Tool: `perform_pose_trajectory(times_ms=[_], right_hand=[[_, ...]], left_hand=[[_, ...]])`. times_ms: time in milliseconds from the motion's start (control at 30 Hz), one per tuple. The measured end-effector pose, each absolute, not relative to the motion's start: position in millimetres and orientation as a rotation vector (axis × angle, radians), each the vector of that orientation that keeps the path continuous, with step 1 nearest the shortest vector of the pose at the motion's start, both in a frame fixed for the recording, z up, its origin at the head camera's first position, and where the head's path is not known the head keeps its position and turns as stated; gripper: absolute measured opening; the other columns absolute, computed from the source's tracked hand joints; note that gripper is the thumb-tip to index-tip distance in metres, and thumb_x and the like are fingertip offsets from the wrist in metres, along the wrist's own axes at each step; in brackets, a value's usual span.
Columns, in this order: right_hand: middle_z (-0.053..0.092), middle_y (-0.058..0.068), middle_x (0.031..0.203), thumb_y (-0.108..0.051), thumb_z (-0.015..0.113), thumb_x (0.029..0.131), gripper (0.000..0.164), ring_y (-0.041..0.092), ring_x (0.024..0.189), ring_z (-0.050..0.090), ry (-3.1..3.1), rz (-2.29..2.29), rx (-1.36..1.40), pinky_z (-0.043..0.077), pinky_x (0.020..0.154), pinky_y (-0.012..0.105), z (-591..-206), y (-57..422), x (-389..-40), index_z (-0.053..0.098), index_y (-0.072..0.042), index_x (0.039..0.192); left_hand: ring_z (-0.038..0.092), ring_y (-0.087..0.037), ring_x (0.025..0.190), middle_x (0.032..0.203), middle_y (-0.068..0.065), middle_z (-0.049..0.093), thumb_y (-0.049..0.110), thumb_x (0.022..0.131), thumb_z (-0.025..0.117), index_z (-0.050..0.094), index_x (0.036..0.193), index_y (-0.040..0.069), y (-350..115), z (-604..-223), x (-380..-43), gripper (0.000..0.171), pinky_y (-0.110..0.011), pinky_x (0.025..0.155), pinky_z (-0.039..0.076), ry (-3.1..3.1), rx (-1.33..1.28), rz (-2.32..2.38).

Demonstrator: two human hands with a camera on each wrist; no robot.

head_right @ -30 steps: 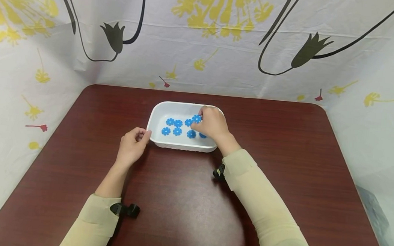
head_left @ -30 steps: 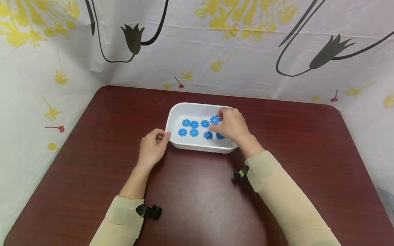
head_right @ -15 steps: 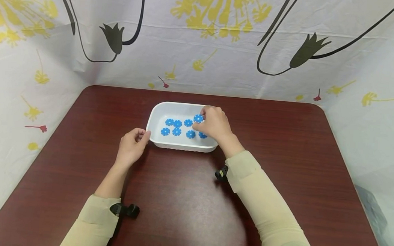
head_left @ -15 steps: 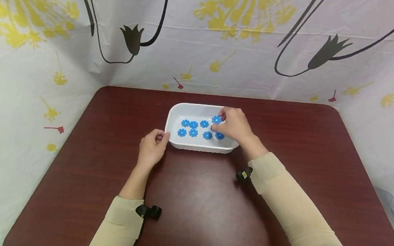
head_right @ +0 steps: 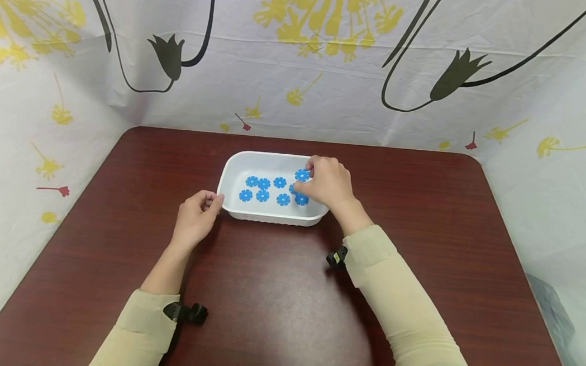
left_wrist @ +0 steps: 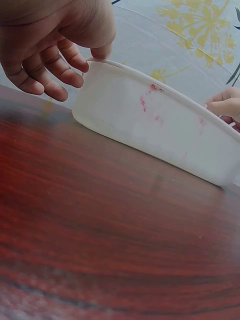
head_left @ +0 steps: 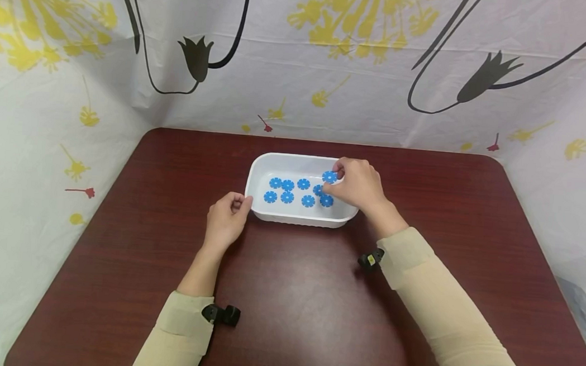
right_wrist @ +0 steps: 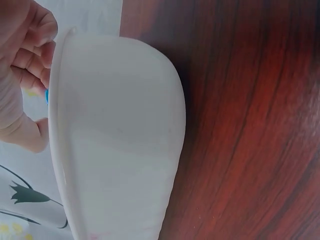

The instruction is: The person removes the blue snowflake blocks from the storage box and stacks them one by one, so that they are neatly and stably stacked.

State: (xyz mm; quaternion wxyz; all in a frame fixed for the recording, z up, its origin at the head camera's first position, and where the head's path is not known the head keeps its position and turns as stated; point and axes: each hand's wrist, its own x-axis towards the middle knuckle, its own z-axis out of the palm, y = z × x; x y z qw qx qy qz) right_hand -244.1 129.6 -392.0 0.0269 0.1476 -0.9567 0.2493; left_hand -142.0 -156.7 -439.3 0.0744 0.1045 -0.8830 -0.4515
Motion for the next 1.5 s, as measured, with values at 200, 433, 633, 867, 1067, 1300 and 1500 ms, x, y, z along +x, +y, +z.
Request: perform_pose_trajectory(times_ms=[200,433,633,867,1067,1300,1500], right_hand=[[0.068,0.003,0.089,-0.038,0.085,0.073,0.043,0.024,0.081,0.061,-2.937,0.748,0.447,0.053,0.067,0.045,-392.1,137.5,-245.1,0.07,-0.01,0.101],[0.069,0.004,0.089,-0.036,0.084,0.074,0.043,0.025,0.082,0.061,-2.928,0.759,0.426,0.053,0.067,0.046,-392.0,146.3,-246.3,0.07,-0.008,0.103],[0.07,0.007,0.089,-0.034,0.084,0.076,0.042,0.026,0.083,0.061,-2.92,0.78,0.401,0.053,0.068,0.047,-392.8,154.5,-247.2,0.07,-0.006,0.104],[0.067,0.007,0.085,-0.034,0.081,0.077,0.039,0.027,0.079,0.059,-2.9,0.786,0.377,0.051,0.065,0.046,-394.6,163.6,-247.1,0.069,-0.006,0.102],[0.067,0.006,0.084,-0.035,0.08,0.078,0.038,0.026,0.078,0.058,-2.875,0.796,0.338,0.049,0.066,0.044,-397.2,169.8,-247.2,0.068,-0.007,0.101],[0.069,0.01,0.09,-0.033,0.08,0.08,0.039,0.028,0.083,0.06,-2.852,0.838,0.293,0.05,0.07,0.048,-398.6,177.8,-247.1,0.067,-0.004,0.104],[0.069,0.012,0.092,-0.033,0.08,0.081,0.04,0.03,0.087,0.06,-2.846,0.824,0.23,0.051,0.072,0.051,-403.3,186.5,-248.4,0.067,-0.003,0.105]], left_hand=[[0.062,-0.026,0.084,0.091,-0.013,0.067,0.034,0.101,0.062,0.068,0.102,0.003,-156.7,-439.4,-141.8,0.032,-0.036,0.077,0.052,-2.648,0.306,-1.349],[0.062,-0.026,0.085,0.092,-0.013,0.067,0.034,0.101,0.062,0.068,0.102,0.003,-156.9,-439.2,-141.6,0.032,-0.037,0.078,0.052,-2.646,0.304,-1.35],[0.062,-0.027,0.084,0.092,-0.013,0.067,0.034,0.101,0.062,0.068,0.103,0.003,-157.0,-439.0,-141.6,0.032,-0.036,0.078,0.051,-2.639,0.306,-1.361],[0.061,-0.026,0.083,0.091,-0.013,0.067,0.034,0.101,0.063,0.069,0.103,0.002,-157.7,-439.8,-142.4,0.032,-0.034,0.075,0.051,-2.626,0.312,-1.411],[0.069,-0.025,0.08,0.09,-0.013,0.069,0.032,0.101,0.063,0.068,0.105,0.001,-157.2,-441.0,-143.7,0.031,-0.027,0.069,0.055,-2.588,0.358,-1.54],[0.067,-0.016,0.078,0.098,-0.014,0.069,0.023,0.1,0.066,0.063,0.118,-0.002,-155.8,-440.4,-147.7,0.031,-0.02,0.068,0.058,-2.345,0.54,-1.98],[0.066,-0.014,0.076,0.097,-0.012,0.069,0.014,0.098,0.069,0.063,0.121,-0.003,-155.1,-440.3,-151.1,0.029,-0.022,0.071,0.062,-2.11,0.635,-2.226]])
